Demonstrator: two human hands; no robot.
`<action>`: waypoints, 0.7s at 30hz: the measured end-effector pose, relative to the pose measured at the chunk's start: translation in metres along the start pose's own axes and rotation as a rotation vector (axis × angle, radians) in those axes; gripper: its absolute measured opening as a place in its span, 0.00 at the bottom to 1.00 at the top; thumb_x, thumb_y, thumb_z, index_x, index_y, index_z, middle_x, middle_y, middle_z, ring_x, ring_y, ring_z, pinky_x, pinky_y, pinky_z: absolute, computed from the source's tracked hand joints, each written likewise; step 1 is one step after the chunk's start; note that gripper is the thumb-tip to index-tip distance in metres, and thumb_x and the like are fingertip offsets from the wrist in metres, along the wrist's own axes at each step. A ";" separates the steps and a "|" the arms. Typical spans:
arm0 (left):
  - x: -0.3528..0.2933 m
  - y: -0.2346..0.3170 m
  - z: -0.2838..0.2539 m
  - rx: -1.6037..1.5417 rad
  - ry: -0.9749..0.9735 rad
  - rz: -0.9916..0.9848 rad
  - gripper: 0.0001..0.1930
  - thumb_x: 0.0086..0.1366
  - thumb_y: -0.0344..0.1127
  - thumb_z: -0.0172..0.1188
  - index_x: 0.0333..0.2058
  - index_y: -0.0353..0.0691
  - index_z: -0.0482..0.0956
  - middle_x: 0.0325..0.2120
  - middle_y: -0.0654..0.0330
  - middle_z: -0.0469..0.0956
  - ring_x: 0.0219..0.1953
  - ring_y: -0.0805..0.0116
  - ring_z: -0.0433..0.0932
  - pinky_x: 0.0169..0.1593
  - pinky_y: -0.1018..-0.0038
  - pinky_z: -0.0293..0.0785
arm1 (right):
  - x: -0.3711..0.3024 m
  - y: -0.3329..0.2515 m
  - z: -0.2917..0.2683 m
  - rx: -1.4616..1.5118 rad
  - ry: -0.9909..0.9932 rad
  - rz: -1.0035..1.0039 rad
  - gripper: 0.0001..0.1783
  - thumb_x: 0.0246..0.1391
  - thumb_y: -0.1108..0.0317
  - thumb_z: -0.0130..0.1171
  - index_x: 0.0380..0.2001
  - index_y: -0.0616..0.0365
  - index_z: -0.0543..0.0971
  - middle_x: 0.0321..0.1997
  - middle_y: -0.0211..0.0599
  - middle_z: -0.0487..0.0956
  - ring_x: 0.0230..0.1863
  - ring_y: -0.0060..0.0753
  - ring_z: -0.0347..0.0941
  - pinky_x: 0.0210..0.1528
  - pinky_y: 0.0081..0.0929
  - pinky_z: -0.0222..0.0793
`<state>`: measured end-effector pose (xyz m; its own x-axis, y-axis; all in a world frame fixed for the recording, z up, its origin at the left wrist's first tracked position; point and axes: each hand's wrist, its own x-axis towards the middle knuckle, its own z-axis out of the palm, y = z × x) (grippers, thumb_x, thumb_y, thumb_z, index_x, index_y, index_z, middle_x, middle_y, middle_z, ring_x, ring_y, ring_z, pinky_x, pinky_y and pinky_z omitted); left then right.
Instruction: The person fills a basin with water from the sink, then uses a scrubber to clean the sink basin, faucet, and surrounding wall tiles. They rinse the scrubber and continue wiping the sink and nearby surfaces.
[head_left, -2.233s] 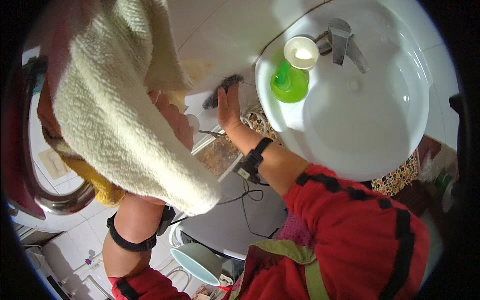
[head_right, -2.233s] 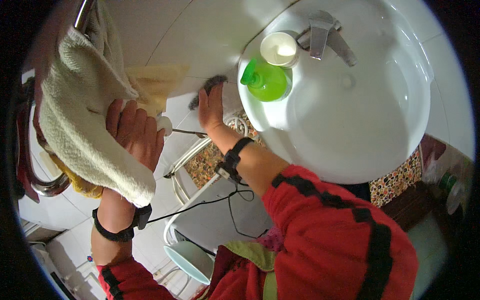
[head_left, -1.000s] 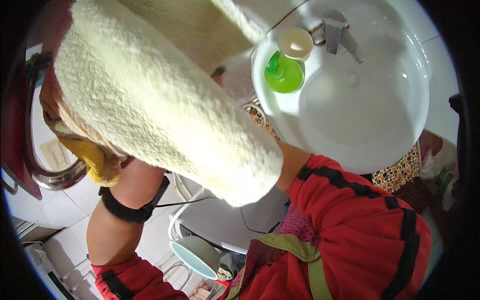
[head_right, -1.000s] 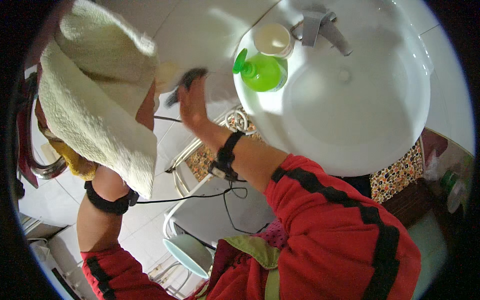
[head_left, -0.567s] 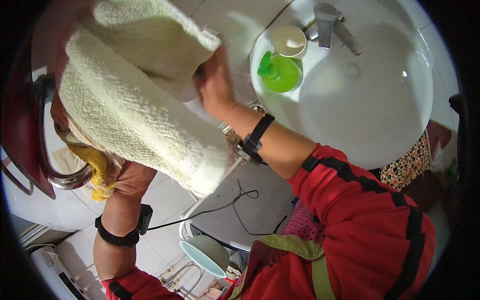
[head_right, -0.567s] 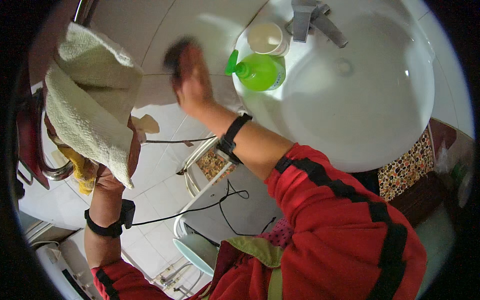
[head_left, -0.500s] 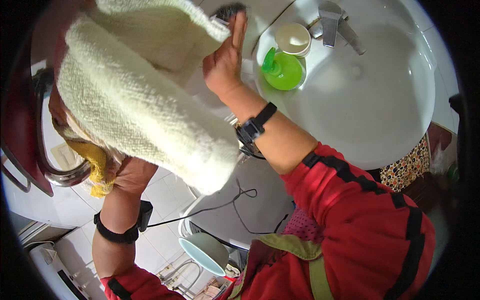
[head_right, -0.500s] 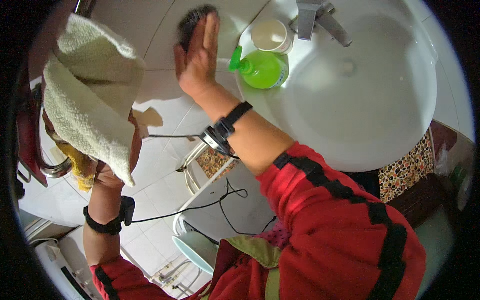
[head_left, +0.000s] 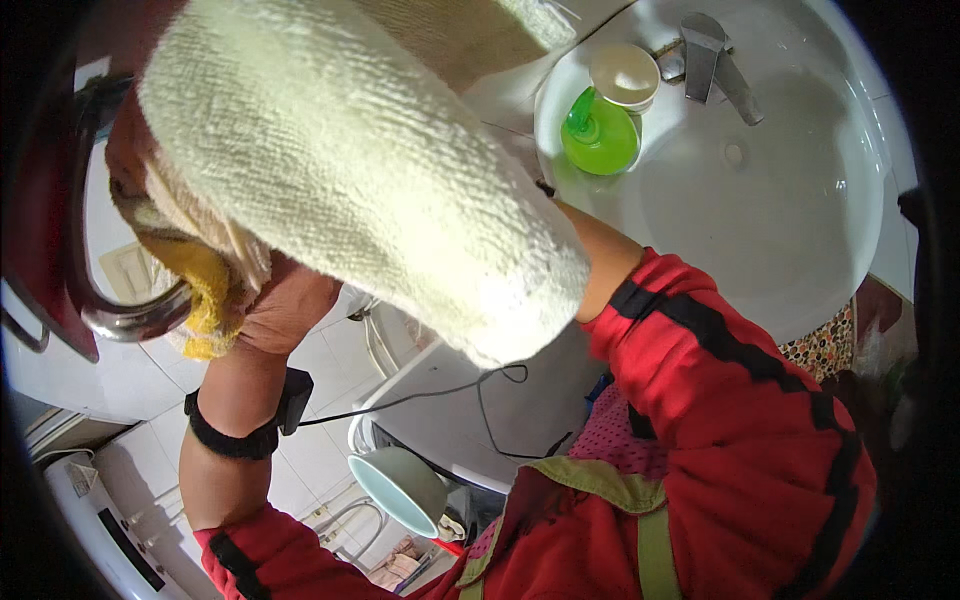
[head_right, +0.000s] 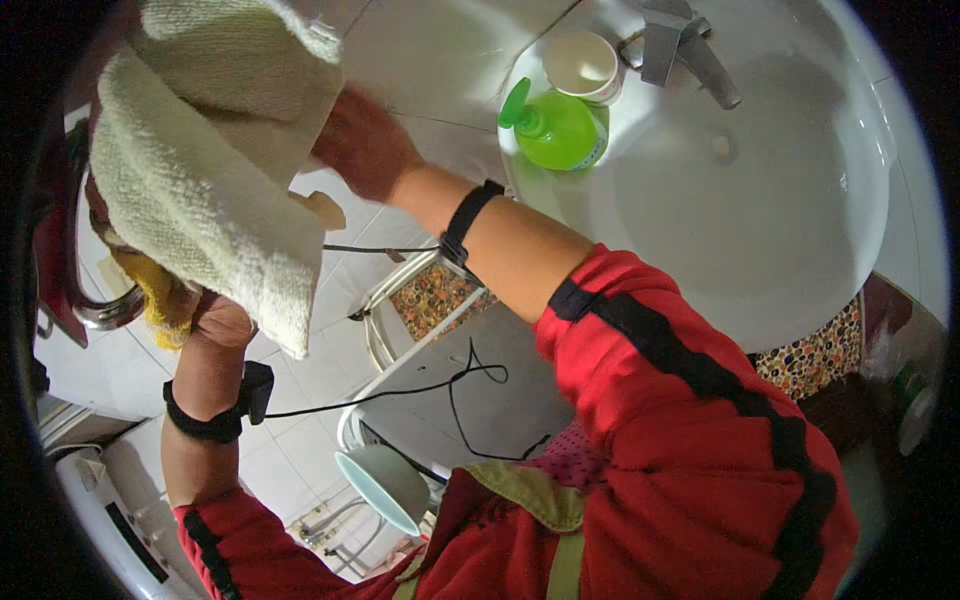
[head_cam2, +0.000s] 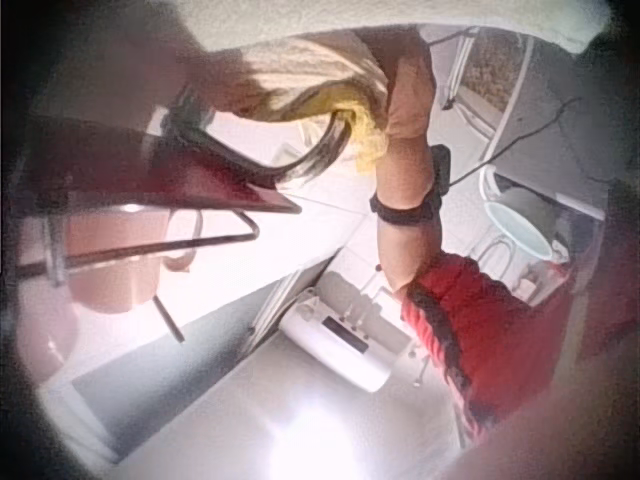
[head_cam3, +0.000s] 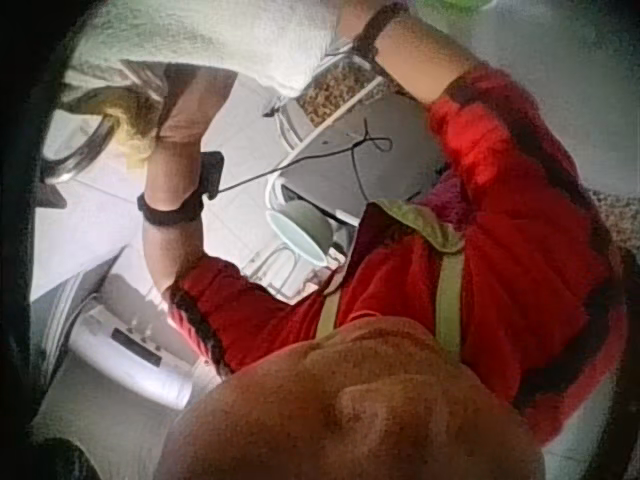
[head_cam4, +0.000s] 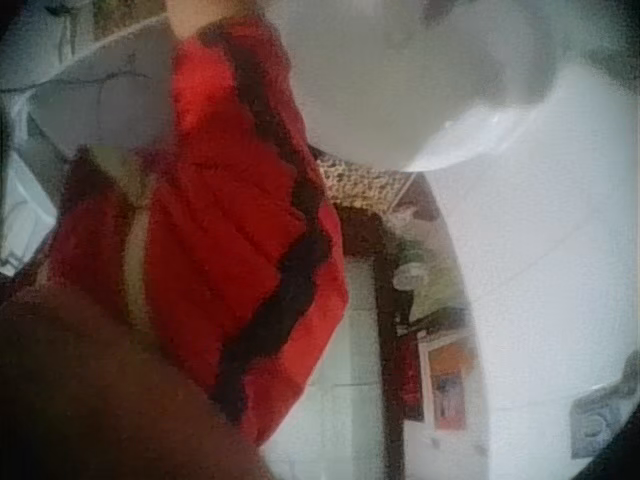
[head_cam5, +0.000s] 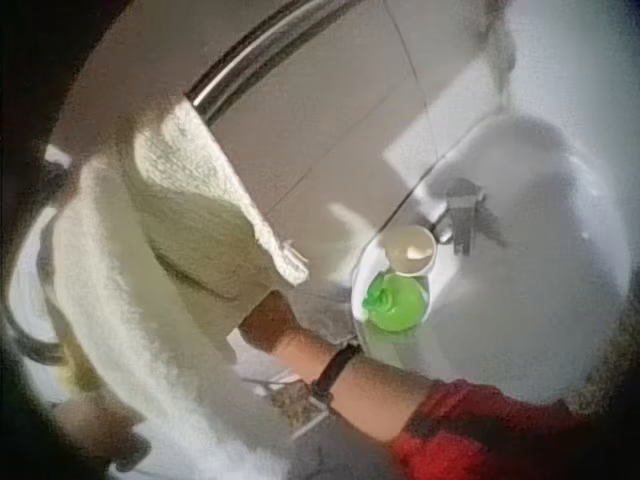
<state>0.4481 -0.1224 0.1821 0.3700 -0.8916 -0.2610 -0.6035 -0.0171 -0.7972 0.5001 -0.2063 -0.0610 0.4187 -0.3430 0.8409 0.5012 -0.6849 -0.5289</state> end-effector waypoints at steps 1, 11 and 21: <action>0.000 0.001 0.000 -0.009 -0.001 0.002 0.24 0.59 0.39 0.52 0.56 0.48 0.71 0.61 0.55 0.63 0.64 0.56 0.59 0.65 0.55 0.54 | -0.013 -0.004 0.003 -0.009 -0.085 -0.040 0.19 0.47 0.67 0.56 0.46 0.48 0.78 0.56 0.37 0.71 0.62 0.44 0.60 0.63 0.43 0.58; 0.009 0.018 0.003 0.338 -0.148 0.107 0.22 0.59 0.40 0.51 0.53 0.49 0.75 0.61 0.57 0.63 0.66 0.57 0.56 0.66 0.54 0.53 | -0.092 -0.048 -0.172 0.285 -0.528 0.404 0.20 0.40 0.80 0.54 0.39 0.52 0.79 0.43 0.38 0.75 0.47 0.47 0.70 0.49 0.39 0.68; 0.003 0.032 0.024 0.228 -0.222 -0.091 0.24 0.64 0.38 0.46 0.57 0.34 0.66 0.60 0.45 0.63 0.63 0.52 0.61 0.66 0.58 0.57 | -0.126 0.106 -0.413 -0.715 -0.757 0.491 0.31 0.48 0.84 0.52 0.57 0.53 0.69 0.61 0.46 0.66 0.61 0.51 0.62 0.63 0.40 0.60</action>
<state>0.4469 -0.1145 0.1432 0.5752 -0.7700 -0.2759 -0.3971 0.0320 -0.9172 0.1879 -0.5010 -0.1758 0.9188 -0.3651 0.1500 -0.2841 -0.8755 -0.3908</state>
